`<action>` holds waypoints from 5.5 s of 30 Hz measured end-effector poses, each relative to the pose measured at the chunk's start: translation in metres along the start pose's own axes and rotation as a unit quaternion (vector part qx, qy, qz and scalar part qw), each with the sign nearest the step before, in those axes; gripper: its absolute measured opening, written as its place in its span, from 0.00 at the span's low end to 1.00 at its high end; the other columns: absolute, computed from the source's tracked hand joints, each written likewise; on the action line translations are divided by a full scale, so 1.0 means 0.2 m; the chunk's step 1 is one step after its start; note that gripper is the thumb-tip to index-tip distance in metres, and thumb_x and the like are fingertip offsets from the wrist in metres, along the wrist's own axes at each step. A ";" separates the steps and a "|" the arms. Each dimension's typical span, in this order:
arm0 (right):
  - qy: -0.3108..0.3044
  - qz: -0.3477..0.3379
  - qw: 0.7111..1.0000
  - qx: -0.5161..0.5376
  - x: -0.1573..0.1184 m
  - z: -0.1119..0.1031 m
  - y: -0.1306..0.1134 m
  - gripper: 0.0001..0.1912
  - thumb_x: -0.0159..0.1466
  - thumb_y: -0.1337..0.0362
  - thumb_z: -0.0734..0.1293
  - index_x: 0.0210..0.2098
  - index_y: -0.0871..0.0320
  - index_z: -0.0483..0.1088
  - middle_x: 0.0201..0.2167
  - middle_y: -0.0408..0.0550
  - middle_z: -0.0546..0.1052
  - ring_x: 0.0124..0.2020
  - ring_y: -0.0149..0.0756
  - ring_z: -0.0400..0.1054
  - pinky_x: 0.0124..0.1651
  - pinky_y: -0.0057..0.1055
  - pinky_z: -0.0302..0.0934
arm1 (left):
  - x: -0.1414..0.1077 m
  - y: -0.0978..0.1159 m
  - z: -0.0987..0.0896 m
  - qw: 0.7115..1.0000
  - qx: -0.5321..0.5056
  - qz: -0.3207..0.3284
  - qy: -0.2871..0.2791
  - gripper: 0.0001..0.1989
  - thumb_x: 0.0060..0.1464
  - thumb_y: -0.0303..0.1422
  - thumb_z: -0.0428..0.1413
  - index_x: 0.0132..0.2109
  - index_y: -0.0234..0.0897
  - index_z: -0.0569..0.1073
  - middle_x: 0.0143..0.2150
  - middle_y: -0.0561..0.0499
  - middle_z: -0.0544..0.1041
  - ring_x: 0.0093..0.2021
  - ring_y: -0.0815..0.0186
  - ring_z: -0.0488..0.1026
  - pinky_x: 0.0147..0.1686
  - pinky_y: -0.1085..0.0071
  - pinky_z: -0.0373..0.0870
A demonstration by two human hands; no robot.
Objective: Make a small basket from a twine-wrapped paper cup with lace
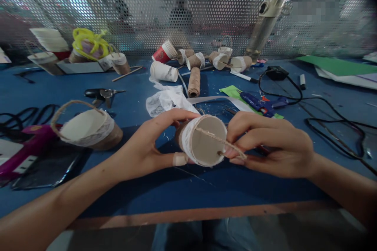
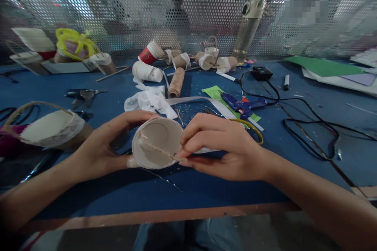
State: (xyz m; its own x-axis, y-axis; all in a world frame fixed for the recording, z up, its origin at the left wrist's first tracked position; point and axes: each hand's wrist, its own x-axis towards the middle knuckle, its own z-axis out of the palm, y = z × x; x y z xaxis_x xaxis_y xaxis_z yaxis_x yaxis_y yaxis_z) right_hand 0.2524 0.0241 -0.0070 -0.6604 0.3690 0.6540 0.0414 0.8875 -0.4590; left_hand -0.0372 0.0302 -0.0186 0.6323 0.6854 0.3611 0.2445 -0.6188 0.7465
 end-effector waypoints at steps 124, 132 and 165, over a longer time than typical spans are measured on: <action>0.137 0.090 0.986 0.025 -0.04 0.03 -0.02 0.10 0.58 0.76 0.76 0.34 0.54 0.78 0.34 0.44 0.83 0.33 0.33 0.78 0.37 0.30 0.75 | 0.00 0.01 -0.01 0.991 0.122 0.044 0.035 0.32 0.53 0.51 0.68 0.61 0.49 0.68 0.52 0.48 0.80 0.43 0.56 0.78 0.38 0.65 0.76; 0.124 0.088 0.988 0.011 -0.06 0.02 -0.02 0.12 0.58 0.78 0.75 0.36 0.55 0.78 0.33 0.45 0.83 0.35 0.36 0.80 0.39 0.32 0.76 | 0.00 0.01 -0.01 0.990 0.124 0.060 0.040 0.32 0.54 0.48 0.68 0.62 0.46 0.69 0.52 0.48 0.79 0.43 0.58 0.77 0.39 0.66 0.75; 0.109 0.090 0.985 -0.096 -0.05 0.06 -0.06 0.08 0.65 0.66 0.76 0.33 0.53 0.73 0.28 0.42 0.82 0.28 0.29 0.79 0.27 0.23 0.72 | 0.00 0.00 -0.02 0.982 0.164 0.083 0.033 0.31 0.59 0.46 0.66 0.63 0.40 0.67 0.54 0.44 0.78 0.46 0.58 0.77 0.40 0.68 0.76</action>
State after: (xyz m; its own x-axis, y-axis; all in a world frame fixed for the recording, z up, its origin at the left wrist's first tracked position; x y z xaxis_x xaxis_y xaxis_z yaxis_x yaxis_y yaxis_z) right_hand 0.2489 0.0059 -0.0144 -0.4537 0.5566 0.6960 0.2971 0.8308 -0.4707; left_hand -0.0398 0.0329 -0.0166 0.6370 0.5815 0.5061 0.3726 -0.8070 0.4583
